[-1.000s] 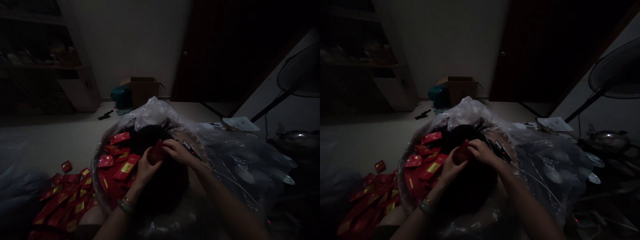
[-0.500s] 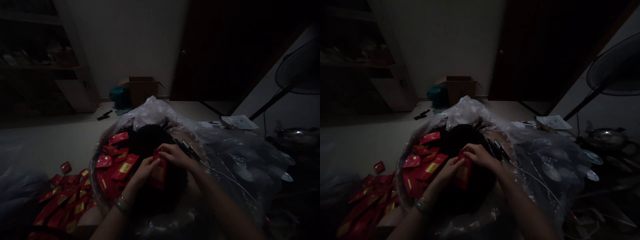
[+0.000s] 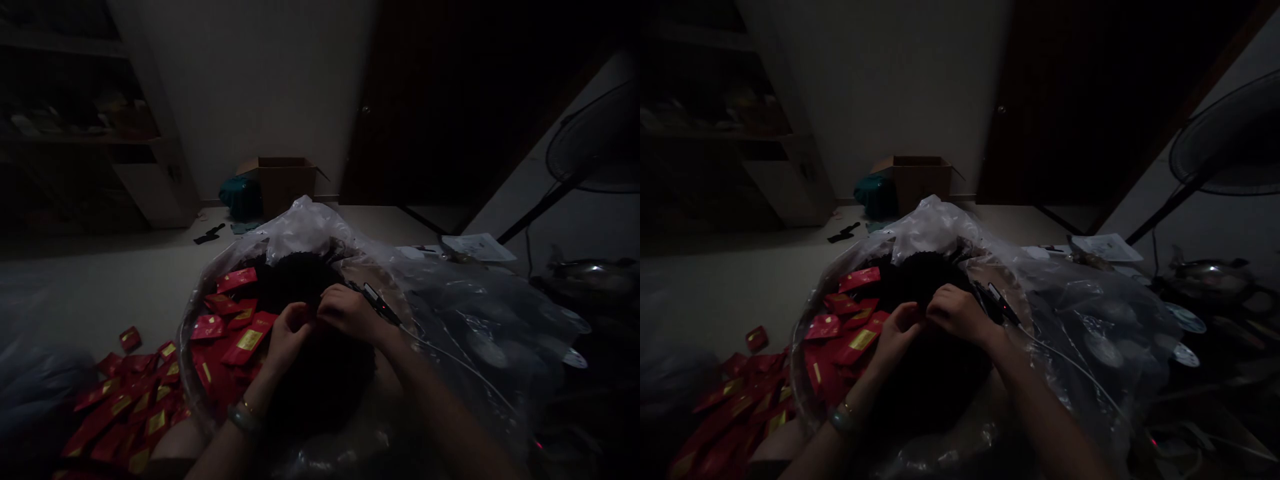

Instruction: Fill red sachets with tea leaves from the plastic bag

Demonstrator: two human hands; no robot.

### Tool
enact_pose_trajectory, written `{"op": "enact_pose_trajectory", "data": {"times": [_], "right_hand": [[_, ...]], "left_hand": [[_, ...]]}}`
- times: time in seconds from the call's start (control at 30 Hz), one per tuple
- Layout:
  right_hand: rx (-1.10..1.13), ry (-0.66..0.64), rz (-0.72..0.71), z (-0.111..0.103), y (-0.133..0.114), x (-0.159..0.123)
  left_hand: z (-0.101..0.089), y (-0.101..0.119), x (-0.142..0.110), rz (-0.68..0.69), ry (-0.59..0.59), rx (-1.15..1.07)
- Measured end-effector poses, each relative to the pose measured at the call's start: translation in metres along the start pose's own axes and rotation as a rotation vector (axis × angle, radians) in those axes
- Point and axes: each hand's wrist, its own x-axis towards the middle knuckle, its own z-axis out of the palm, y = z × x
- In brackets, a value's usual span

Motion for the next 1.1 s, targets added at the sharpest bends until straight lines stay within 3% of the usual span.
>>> {"op": "enact_pose_trajectory", "data": {"times": [0.13,0.2,0.37,0.53,0.7,0.93,1.0,1.1], "right_hand": [[-0.072,-0.049,-0.054,0.004,-0.001,-0.002],[-0.095,-0.065,-0.073,0.005,-0.003,-0.002],[-0.124,-0.085,-0.106,0.002,-0.002,-0.002],[-0.181,-0.129,-0.137,0.004,0.002,-0.003],[-0.152,-0.159,0.002,0.006,0.000,-0.004],[0.155,-0.052,0.095,-0.006,-0.006,-0.002],[0.253,0.031,0.129,-0.003,-0.008,-0.001],[0.381,0.168,0.294,0.006,-0.007,0.000]], "left_hand": [[-0.006,0.009,-0.003,0.401,-0.033,0.315],[-0.010,0.014,-0.003,0.537,-0.039,0.494],[-0.018,0.017,-0.003,0.617,0.113,0.725],[-0.018,0.014,-0.005,0.612,0.152,0.810],[-0.014,0.012,-0.004,0.456,0.036,0.513],[-0.010,0.010,0.003,-0.139,-0.110,-0.064],[-0.010,0.010,0.004,-0.257,-0.106,-0.174],[-0.008,0.012,0.004,-0.332,-0.001,-0.331]]}}
